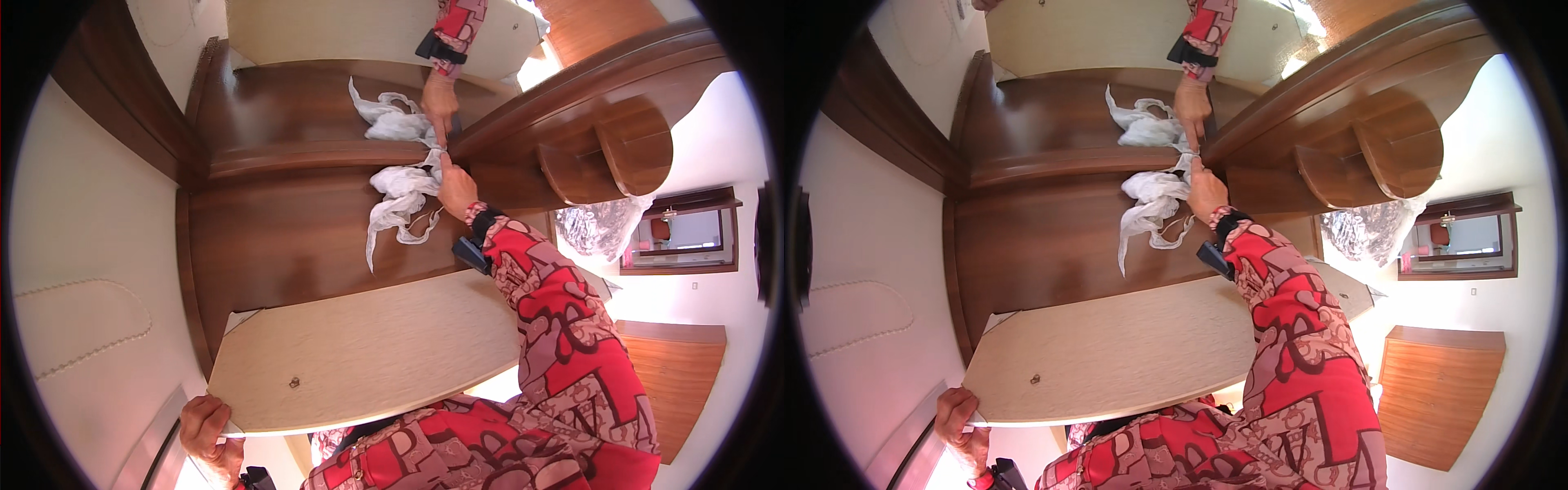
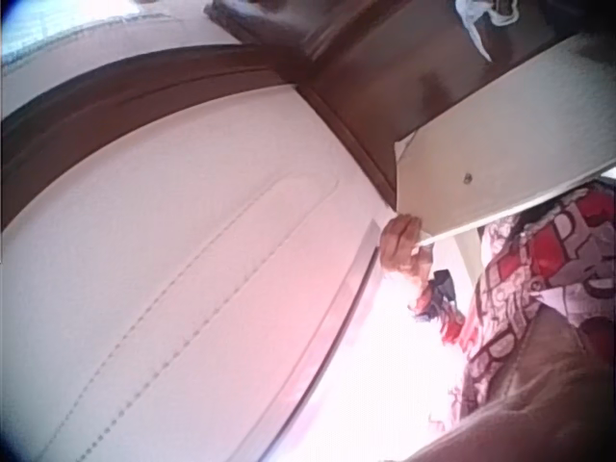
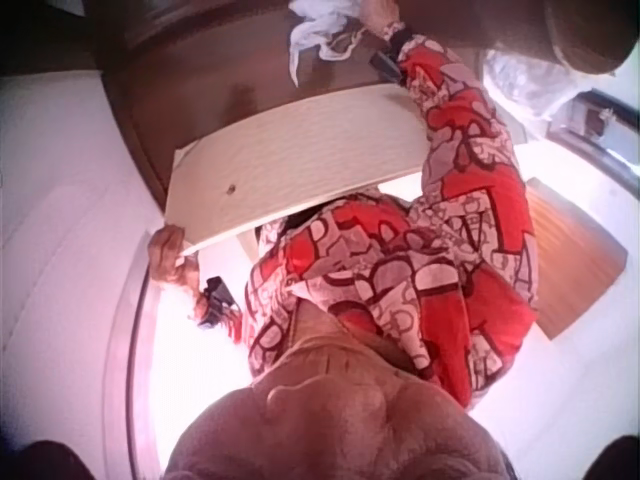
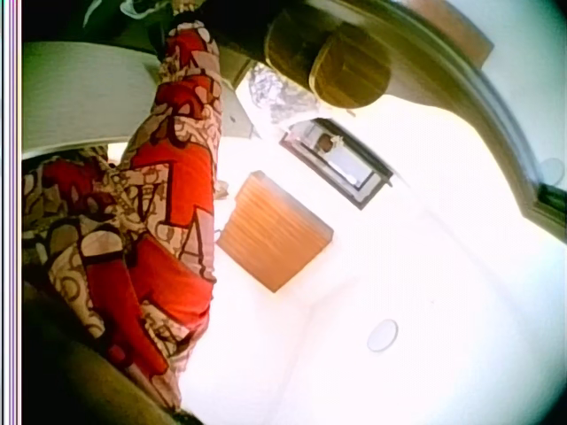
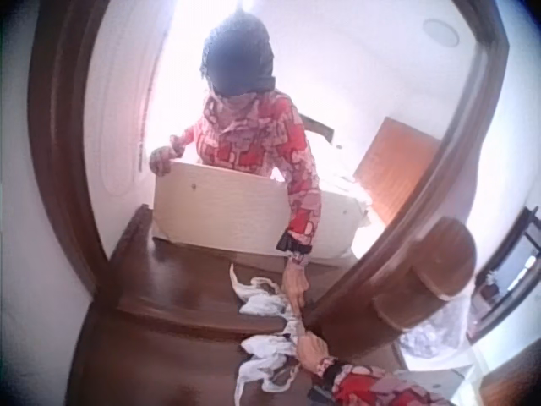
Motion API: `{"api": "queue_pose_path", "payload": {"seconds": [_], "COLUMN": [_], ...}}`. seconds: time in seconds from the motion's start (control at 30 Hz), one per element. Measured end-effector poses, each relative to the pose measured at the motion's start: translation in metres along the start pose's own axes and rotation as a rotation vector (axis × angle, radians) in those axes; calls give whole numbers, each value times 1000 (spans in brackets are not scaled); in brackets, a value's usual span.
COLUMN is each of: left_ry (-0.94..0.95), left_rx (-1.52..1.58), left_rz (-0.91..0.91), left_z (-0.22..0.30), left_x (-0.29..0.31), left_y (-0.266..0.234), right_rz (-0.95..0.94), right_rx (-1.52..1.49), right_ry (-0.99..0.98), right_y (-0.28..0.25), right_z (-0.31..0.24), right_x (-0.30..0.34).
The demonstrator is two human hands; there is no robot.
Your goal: Cleaning a bedroom by washing a cloth, wiping a bed, and cleaning a vanity mirror and shelves.
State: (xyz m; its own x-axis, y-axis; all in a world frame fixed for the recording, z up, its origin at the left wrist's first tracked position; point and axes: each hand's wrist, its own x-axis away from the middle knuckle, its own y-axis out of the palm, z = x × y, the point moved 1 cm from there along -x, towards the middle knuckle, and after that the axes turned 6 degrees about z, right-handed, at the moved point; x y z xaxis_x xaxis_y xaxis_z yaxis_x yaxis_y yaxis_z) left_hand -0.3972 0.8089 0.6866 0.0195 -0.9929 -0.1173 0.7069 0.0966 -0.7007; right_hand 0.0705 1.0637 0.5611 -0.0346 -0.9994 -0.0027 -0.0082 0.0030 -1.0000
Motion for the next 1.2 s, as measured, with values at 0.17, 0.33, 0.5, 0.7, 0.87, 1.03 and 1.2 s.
{"api": "queue_pose_path", "payload": {"seconds": [0.17, 0.33, 0.5, 0.7, 0.87, 1.03, 1.2], "left_ry": [-1, 26, 57, 121, 101, 105, 120], "left_rx": [9, 36, 11, 38, 52, 47, 28], "left_rz": [-11, -5, 9, 23, 4, -18, -35], "left_z": [1, -9, -4, -23, -13, -1, 0], "left_x": [0, 5, 4, 1, -6, -9, -7], "left_y": [1, 0, 1, 9, 6, -4, -7], "right_rz": [5, -13, -61, -136, 92, 169, 48], "right_rx": [250, 536, 653, 565, 103, 15, 370], "right_ry": [-182, -445, -541, -446, -172, -285, -301], "right_y": [-5, -24, -44, -73, -69, -44, -27], "right_z": [7, 7, 2, 2, 6, 5, 15], "right_x": [-3, -15, -19, -15, -7, -7, -14]}}
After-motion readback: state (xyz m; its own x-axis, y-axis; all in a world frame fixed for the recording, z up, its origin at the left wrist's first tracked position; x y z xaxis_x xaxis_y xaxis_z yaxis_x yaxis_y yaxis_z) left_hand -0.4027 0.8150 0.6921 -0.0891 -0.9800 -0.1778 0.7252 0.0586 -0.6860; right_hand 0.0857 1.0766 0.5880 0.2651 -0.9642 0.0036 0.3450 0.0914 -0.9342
